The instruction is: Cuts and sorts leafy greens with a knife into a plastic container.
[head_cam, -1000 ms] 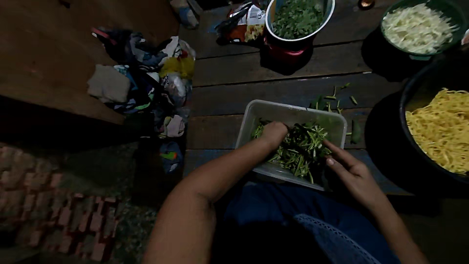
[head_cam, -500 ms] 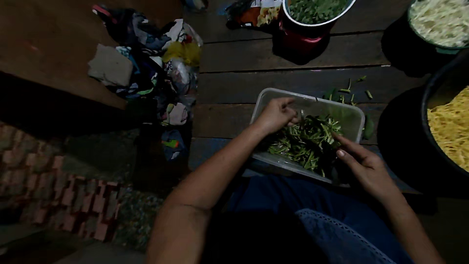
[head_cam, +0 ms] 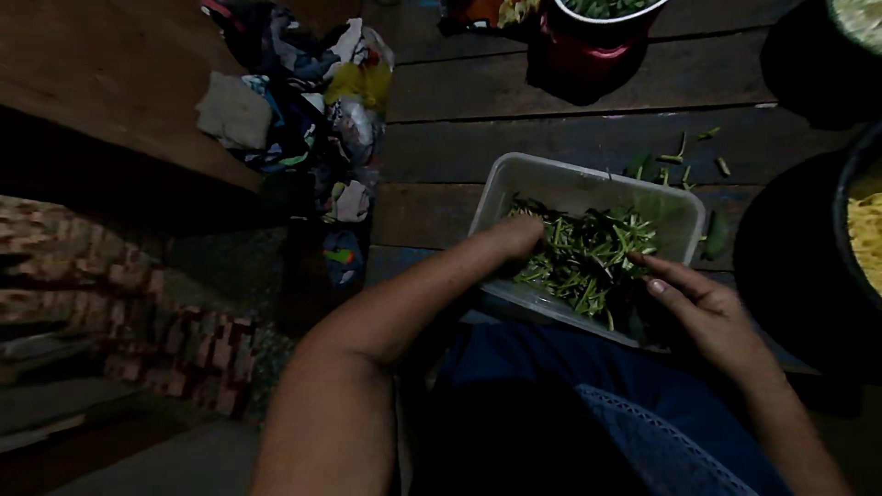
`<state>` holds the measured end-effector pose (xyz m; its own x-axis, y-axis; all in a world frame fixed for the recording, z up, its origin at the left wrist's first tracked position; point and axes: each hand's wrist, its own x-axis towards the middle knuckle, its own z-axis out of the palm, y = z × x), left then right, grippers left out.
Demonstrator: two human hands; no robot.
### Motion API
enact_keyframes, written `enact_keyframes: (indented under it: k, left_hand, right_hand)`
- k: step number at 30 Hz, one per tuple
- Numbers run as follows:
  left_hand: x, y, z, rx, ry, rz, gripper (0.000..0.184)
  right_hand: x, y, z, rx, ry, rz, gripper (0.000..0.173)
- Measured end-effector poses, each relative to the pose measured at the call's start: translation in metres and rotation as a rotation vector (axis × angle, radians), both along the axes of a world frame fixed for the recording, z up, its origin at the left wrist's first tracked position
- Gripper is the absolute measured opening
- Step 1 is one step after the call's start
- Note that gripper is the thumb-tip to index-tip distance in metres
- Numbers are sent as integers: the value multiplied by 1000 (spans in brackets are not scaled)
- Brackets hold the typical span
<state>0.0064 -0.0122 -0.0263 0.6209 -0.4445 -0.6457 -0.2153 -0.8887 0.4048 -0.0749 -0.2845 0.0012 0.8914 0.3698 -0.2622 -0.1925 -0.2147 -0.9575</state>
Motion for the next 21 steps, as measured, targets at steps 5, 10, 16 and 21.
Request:
enact_keyframes:
  k: [5, 10, 16, 21]
  left_hand:
    - [-6, -17, -12, 93, -22, -19, 21]
    - [-9, -16, -13, 59, -36, 5, 25]
    - [-13, 9, 22, -233, -159, 214, 17]
    - [-30, 17, 35, -330, -164, 374, 23]
  right_hand:
    - [1, -2, -2, 30, 12, 25, 42]
    - [1, -3, -3, 62, 42, 24, 42]
    - [2, -1, -1, -8, -8, 47, 40]
    - [-1, 2, 1, -46, -56, 76, 39]
